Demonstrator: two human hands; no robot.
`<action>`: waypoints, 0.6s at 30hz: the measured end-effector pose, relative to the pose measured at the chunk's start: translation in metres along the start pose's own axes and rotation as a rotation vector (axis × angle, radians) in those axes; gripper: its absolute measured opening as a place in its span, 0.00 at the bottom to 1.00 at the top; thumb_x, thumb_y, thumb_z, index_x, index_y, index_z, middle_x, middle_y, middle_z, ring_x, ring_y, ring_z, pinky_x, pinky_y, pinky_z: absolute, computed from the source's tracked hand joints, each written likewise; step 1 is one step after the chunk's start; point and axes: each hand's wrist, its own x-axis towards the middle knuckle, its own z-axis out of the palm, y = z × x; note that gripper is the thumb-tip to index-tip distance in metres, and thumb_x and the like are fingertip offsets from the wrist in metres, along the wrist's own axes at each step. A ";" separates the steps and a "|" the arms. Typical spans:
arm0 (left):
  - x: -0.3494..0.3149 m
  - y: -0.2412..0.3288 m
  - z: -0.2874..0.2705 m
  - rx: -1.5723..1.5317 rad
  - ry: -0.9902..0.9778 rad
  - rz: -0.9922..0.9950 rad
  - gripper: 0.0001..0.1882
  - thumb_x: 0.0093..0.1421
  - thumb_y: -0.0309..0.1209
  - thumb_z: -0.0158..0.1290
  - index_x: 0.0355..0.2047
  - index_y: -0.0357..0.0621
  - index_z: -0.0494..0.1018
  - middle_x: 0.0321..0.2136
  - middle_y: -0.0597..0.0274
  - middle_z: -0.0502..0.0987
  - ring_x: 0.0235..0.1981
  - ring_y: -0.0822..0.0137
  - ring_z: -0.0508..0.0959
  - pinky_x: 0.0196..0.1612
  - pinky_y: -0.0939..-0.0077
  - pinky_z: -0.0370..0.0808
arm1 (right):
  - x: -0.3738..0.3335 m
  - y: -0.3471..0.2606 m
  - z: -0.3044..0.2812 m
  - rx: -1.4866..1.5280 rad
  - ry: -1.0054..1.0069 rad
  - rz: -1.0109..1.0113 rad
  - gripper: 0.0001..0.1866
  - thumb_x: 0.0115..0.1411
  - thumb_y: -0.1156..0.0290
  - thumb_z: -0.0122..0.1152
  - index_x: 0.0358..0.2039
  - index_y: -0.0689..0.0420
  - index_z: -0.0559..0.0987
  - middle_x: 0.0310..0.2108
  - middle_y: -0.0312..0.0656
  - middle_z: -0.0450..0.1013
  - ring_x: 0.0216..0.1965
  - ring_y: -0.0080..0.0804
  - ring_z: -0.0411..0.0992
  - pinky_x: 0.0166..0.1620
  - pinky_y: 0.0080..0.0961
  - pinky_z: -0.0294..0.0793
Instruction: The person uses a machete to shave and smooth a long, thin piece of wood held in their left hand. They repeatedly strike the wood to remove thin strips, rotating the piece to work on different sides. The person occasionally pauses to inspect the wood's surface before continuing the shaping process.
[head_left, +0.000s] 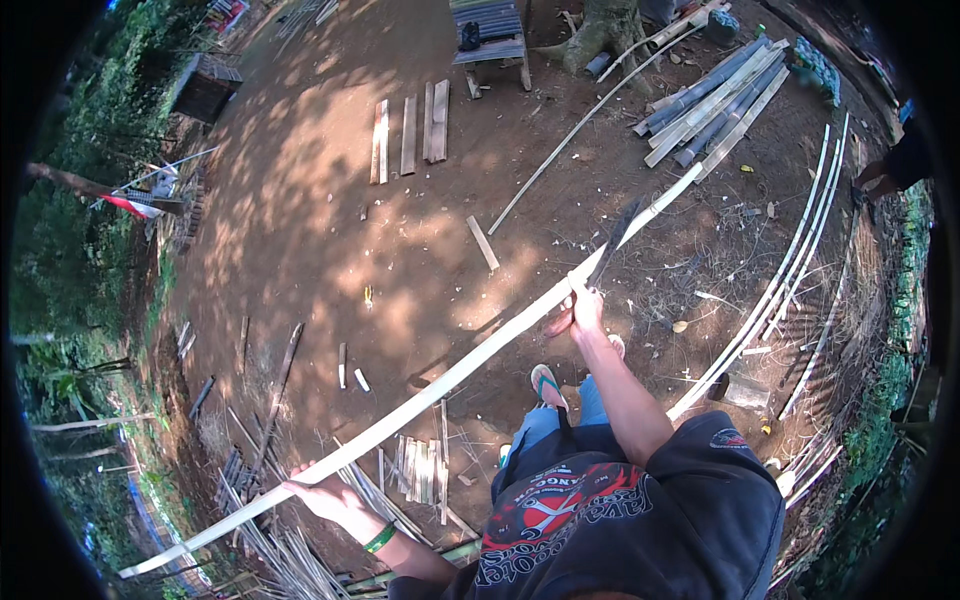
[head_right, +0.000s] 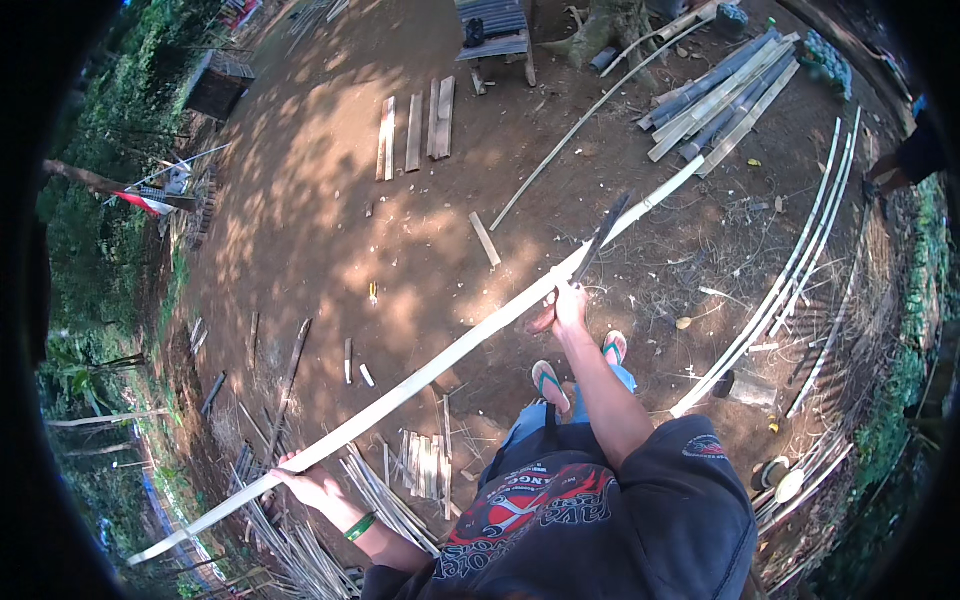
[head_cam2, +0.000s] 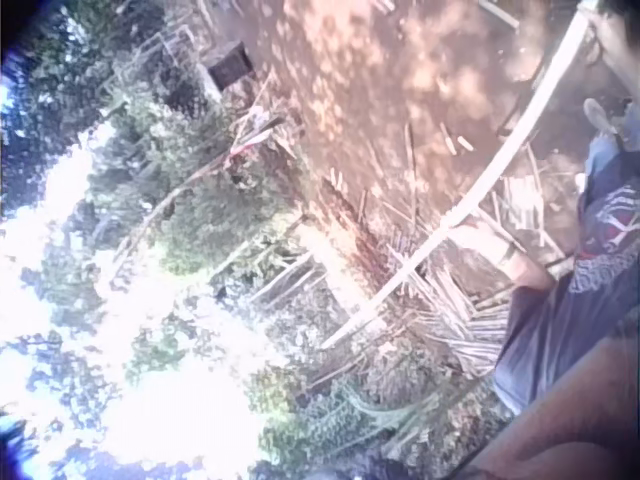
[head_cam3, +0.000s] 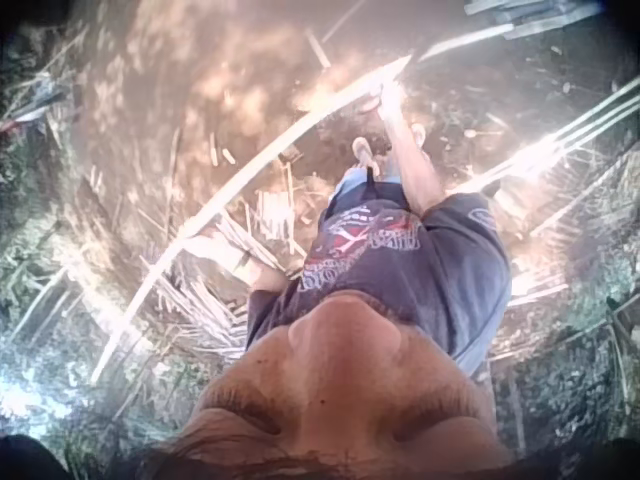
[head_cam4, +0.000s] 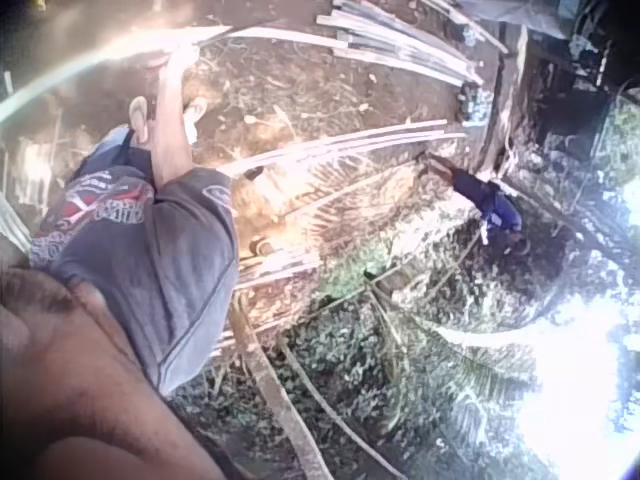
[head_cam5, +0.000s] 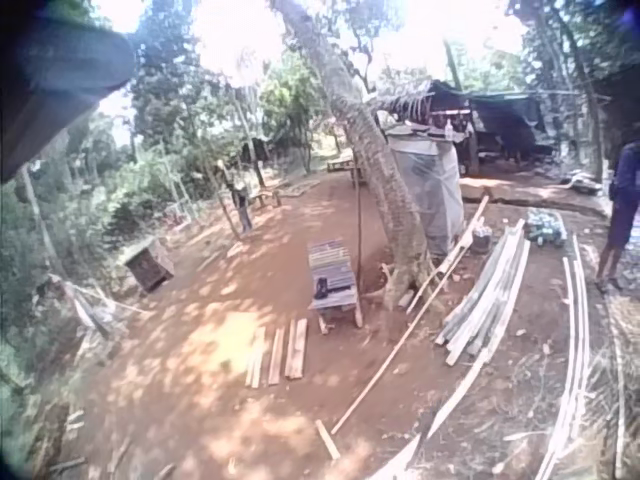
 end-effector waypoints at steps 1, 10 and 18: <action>0.012 -0.018 -0.026 -0.011 0.030 -0.095 0.23 0.71 0.49 0.42 0.45 0.38 0.68 0.37 0.60 0.71 0.41 0.65 0.73 0.47 0.68 0.73 | -0.009 -0.010 0.002 -0.053 0.019 -0.083 0.07 0.60 0.71 0.66 0.33 0.55 0.74 0.19 0.31 0.68 0.15 0.21 0.66 0.18 0.22 0.66; 0.063 -0.194 -0.194 0.134 -0.083 -0.675 0.24 0.66 0.54 0.48 0.31 0.44 0.71 0.27 0.61 0.77 0.26 0.66 0.77 0.23 0.76 0.75 | -0.105 -0.110 0.072 -0.442 0.028 -0.582 0.12 0.57 0.69 0.71 0.26 0.58 0.74 0.17 0.31 0.69 0.14 0.19 0.64 0.17 0.20 0.61; -0.010 -0.156 -0.005 1.143 -1.099 0.165 0.23 0.63 0.49 0.54 0.31 0.36 0.75 0.22 0.58 0.79 0.25 0.65 0.79 0.34 0.69 0.75 | -0.164 -0.126 0.114 -0.557 0.038 -0.807 0.12 0.56 0.66 0.70 0.30 0.62 0.79 0.23 0.33 0.76 0.26 0.19 0.70 0.30 0.24 0.70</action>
